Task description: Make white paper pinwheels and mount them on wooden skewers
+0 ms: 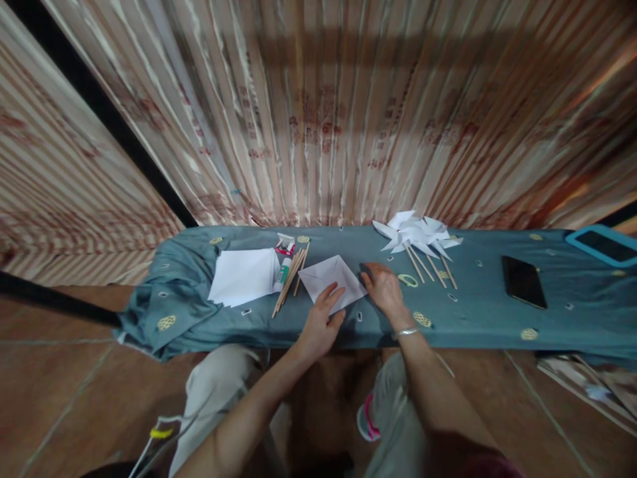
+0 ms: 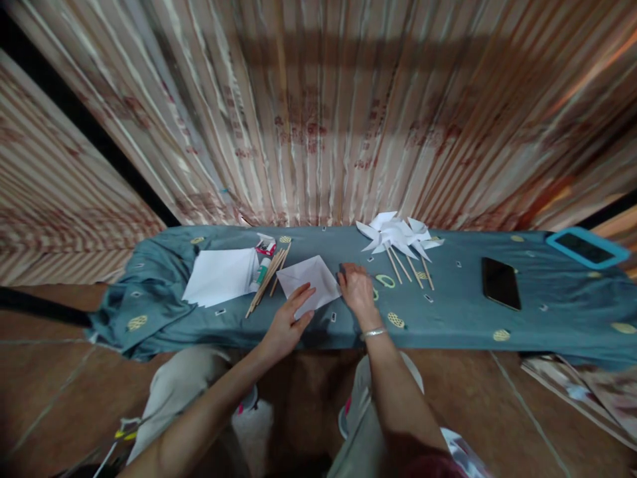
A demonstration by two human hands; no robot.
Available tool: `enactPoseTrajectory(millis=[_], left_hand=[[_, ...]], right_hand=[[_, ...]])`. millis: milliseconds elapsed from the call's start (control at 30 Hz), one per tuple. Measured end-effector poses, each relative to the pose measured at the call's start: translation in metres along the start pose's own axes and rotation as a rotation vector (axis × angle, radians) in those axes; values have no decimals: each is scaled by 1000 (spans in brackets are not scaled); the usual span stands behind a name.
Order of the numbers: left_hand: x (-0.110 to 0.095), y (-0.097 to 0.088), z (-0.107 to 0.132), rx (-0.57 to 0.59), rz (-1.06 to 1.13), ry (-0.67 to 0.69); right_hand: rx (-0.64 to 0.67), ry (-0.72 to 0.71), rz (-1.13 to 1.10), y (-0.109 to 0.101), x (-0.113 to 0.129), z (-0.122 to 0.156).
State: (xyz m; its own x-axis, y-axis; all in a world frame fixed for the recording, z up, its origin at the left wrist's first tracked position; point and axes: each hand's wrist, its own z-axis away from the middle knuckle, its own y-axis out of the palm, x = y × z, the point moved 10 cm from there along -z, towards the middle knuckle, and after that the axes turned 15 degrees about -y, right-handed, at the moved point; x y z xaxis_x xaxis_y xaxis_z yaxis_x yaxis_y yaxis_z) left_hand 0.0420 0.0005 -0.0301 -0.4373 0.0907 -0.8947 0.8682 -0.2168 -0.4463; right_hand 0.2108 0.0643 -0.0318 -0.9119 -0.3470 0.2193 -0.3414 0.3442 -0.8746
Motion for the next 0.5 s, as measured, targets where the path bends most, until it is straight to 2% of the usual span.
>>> enactPoseTrajectory(millis=[100,200,300,367,500], left_hand=[[1,0,-7,11,-22,6],[-3,1,-20,29,-27,32],[0,-10,-30,21,-13,50],[6,-32,-37,-25,14,49],[29,-102,-48,-243,204,-12]], right_hand=[[7,-42,-35,15,19,-7],[5,-54,-51,21,27,-10],[-3,-63,-61,23,33,-13],[-21,-105,-96,22,45,-16],[-37,-250,-258,29,99,-20]])
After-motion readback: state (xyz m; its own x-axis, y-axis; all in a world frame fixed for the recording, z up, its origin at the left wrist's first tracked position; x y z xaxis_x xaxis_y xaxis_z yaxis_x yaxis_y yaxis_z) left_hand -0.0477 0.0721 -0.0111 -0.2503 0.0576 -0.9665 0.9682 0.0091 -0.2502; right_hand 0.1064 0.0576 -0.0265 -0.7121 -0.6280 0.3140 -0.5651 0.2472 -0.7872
